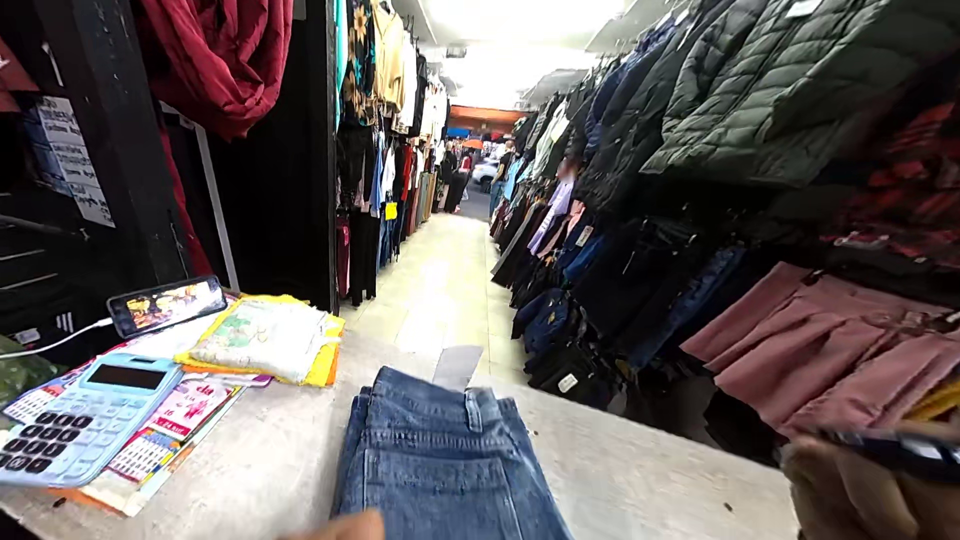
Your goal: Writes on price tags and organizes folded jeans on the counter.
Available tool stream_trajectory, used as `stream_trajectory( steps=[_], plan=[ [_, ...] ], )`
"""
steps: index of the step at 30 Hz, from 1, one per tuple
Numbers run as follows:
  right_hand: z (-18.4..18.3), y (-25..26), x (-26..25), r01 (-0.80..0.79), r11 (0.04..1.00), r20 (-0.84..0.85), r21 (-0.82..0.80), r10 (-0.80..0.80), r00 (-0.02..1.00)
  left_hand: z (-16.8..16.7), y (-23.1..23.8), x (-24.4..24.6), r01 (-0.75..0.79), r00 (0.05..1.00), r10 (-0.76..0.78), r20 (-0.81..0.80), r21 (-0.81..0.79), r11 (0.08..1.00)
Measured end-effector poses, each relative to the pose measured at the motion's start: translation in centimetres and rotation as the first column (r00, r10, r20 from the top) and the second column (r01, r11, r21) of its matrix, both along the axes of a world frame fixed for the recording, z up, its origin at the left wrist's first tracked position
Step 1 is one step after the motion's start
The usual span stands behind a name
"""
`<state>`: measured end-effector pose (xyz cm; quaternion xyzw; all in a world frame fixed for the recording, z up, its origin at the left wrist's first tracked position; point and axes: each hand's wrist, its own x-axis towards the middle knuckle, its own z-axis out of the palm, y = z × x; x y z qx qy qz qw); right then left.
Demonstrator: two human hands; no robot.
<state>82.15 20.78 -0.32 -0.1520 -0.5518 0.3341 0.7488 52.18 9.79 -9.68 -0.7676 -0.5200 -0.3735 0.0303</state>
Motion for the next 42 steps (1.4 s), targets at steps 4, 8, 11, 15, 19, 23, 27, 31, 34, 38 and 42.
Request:
stream_trajectory(
  steps=[4,8,11,15,19,23,27,31,34,38,42],
  plan=[
    [-2.9,3.6,4.9,-0.165,0.984,0.021,0.071,0.163,0.986,2.1,5.6,-1.6,0.062,0.997,-0.069,0.021,0.215,0.975],
    [-2.2,0.9,1.4,-0.088,0.986,0.110,0.142,0.072,0.991,3.0,13.0,-0.7,0.125,0.988,-0.125,0.093,0.004,0.992],
    [-1.5,-0.1,0.1,-0.085,0.990,0.096,0.115,0.074,0.993,2.8,16.2,1.4,0.216,0.961,-0.210,0.178,-0.012,0.976],
    [-4.5,2.4,6.7,-0.266,0.963,0.125,-0.035,0.268,0.955,1.5,15.2,2.0,0.484,0.868,-0.492,-0.065,0.328,0.811],
    [-4.5,2.5,10.8,-0.221,0.967,0.297,-0.127,0.250,0.922,-5.0,10.9,1.2,0.595,0.797,-0.515,-0.315,0.270,0.757],
    [-1.6,-0.9,1.9,-0.003,0.998,0.379,-0.057,0.024,0.925,-4.7,10.8,0.3,0.582,0.773,-0.533,-0.343,0.049,0.812],
    [-3.9,-1.9,-2.5,0.020,0.964,0.475,-0.265,0.113,0.873,-5.3,9.7,0.3,0.559,0.791,-0.513,-0.334,0.050,0.828],
    [-8.7,-2.1,-4.3,-0.026,0.864,0.443,-0.503,0.283,0.850,-5.5,9.5,0.3,0.580,0.773,-0.541,-0.330,0.021,0.815],
    [-10.9,-2.9,-5.6,-0.031,0.820,0.409,-0.572,0.317,0.856,-5.5,9.2,0.1,0.604,0.760,-0.592,-0.270,-0.043,0.796],
    [-14.3,-4.0,-7.8,0.064,0.854,0.400,-0.517,0.174,0.900,-5.3,8.3,-0.5,0.533,0.808,-0.544,-0.228,-0.113,0.839],
    [-15.4,-4.8,-8.6,0.203,0.895,0.499,-0.397,0.025,0.866,-5.4,8.1,-0.5,0.485,0.829,-0.492,-0.267,-0.096,0.869]
  ],
)
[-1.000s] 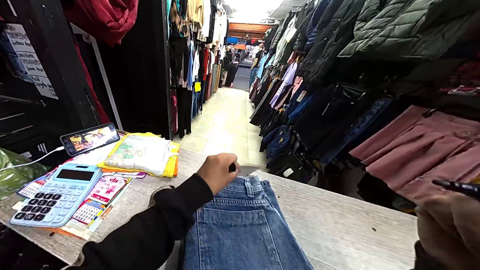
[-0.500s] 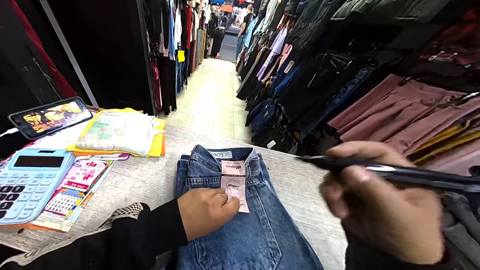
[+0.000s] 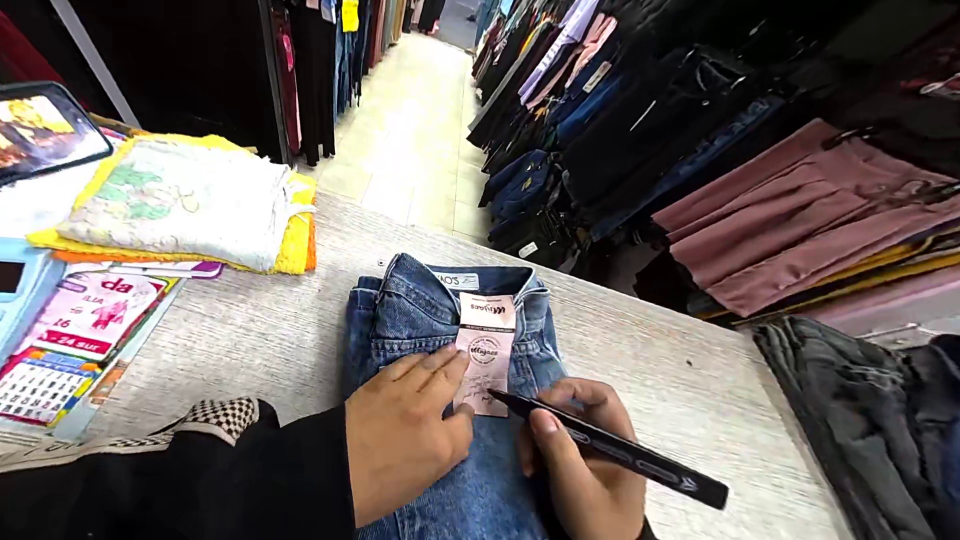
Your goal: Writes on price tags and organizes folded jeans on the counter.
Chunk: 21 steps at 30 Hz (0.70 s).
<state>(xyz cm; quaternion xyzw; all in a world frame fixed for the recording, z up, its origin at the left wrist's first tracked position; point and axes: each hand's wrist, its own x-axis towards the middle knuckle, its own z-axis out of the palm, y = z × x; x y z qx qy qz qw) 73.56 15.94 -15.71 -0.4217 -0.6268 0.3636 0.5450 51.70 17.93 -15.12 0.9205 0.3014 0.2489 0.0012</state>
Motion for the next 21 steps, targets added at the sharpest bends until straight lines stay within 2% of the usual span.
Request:
stream_trajectory(
  steps=[7,12,16,21],
  plan=[
    [0.0,0.3,0.1,-0.043,0.995,0.298,0.090,0.014,0.955,-0.2,0.3,0.2,0.022,0.999,-0.021,0.036,-0.034,0.999],
    [0.1,0.3,-0.3,0.015,0.998,0.301,0.057,-0.031,0.953,-0.1,0.3,0.4,-0.031,0.999,0.031,0.027,-0.018,0.999],
    [0.4,-0.1,-0.6,0.064,0.995,0.365,0.080,-0.089,0.927,0.0,0.3,0.4,-0.026,1.000,0.026,0.007,-0.022,0.999],
    [0.9,-0.4,-0.8,0.096,0.992,0.351,0.086,-0.120,0.928,0.2,0.2,0.5,-0.033,0.999,0.032,-0.012,-0.030,0.999]
  ],
)
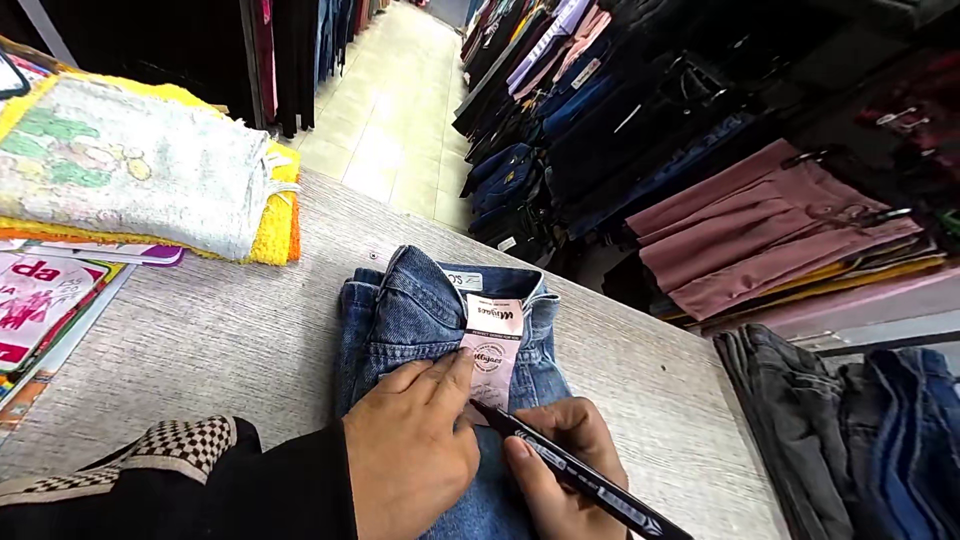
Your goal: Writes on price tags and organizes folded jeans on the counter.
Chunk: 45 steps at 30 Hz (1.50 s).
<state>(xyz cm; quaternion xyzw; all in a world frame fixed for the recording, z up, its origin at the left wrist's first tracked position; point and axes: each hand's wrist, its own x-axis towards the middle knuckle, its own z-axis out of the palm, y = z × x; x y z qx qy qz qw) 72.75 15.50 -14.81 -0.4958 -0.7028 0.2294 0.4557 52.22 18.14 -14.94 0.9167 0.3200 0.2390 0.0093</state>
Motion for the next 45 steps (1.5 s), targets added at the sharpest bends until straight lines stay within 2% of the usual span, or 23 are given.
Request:
stream_trajectory(
  steps=[13,20,28,35,42,45],
  plan=[
    [-0.8,0.6,0.0,-0.096,0.995,-0.025,0.004,0.096,0.995,0.0,-0.1,0.2,-0.021,1.000,0.021,0.009,0.025,0.999],
    [-1.2,0.8,0.1,-0.090,0.996,-0.067,-0.002,0.090,0.994,0.1,-0.1,0.2,-0.020,1.000,0.021,-0.011,0.029,0.999],
    [-0.7,0.4,0.3,-0.044,0.999,0.044,0.006,0.044,0.998,0.4,0.1,-0.1,0.013,0.999,-0.014,-0.029,-0.024,1.000],
    [-0.6,0.2,0.1,-0.085,0.996,-0.016,-0.009,0.085,0.996,0.5,0.2,-0.2,0.024,0.999,-0.025,-0.040,-0.028,0.999],
    [-0.4,0.0,0.2,0.010,1.000,0.001,-0.019,-0.010,1.000,0.1,0.2,0.0,0.016,1.000,-0.016,-0.011,-0.013,1.000],
    [-0.4,0.1,0.3,0.011,1.000,-0.048,0.019,-0.010,0.999,0.1,0.2,0.0,0.016,1.000,-0.016,-0.012,-0.012,1.000]
  ],
)
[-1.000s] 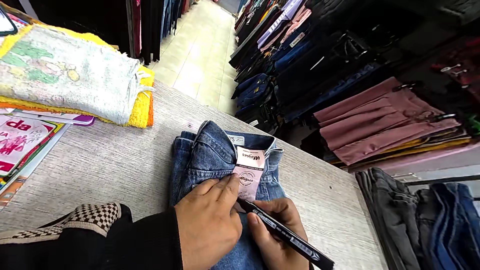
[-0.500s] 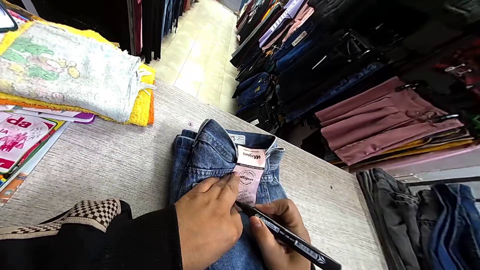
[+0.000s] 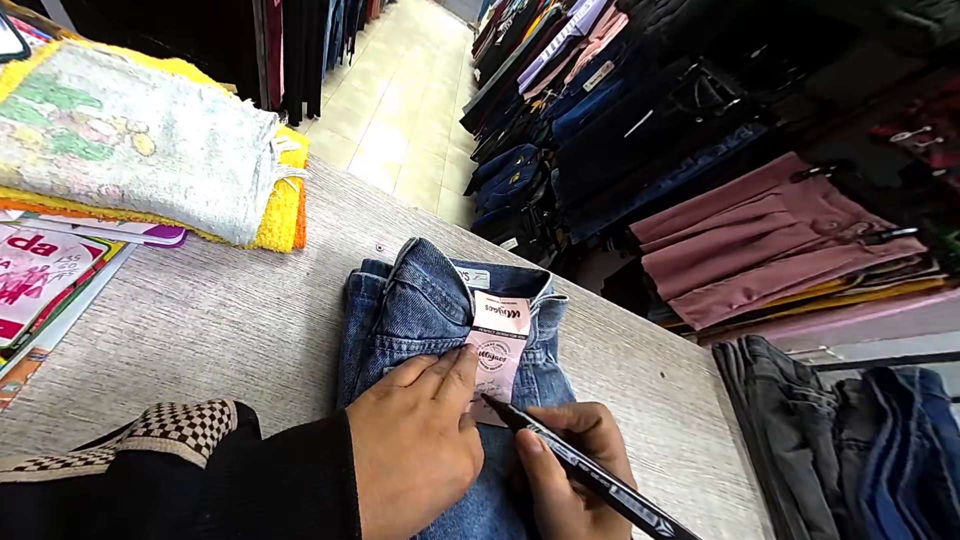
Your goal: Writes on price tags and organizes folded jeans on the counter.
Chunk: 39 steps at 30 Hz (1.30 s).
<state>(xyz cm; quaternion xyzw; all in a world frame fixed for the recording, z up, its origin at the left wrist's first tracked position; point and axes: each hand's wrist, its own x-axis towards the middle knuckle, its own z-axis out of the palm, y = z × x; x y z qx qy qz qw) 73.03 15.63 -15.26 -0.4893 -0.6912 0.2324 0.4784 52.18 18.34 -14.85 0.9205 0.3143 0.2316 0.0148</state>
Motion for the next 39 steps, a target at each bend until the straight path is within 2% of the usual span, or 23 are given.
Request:
stream_trajectory(
  steps=[10,22,34,39],
  plan=[
    [-0.6,0.4,0.1,-0.031,0.999,0.005,0.007,0.031,1.000,0.0,0.1,-0.1,0.005,1.000,-0.005,-0.011,-0.002,1.000],
    [-0.1,0.1,0.0,0.050,0.999,0.039,0.001,-0.050,0.998,0.0,0.1,-0.1,0.007,1.000,-0.007,0.000,0.001,1.000],
    [-0.5,0.3,-0.1,-0.051,0.999,-0.009,-0.010,0.051,0.999,0.0,0.1,-0.1,0.004,1.000,-0.004,0.000,0.005,1.000],
    [0.4,0.3,0.0,0.022,0.999,-0.177,0.038,-0.015,0.984,0.0,0.2,-0.3,0.036,0.999,-0.035,0.018,-0.029,0.999]
  ],
)
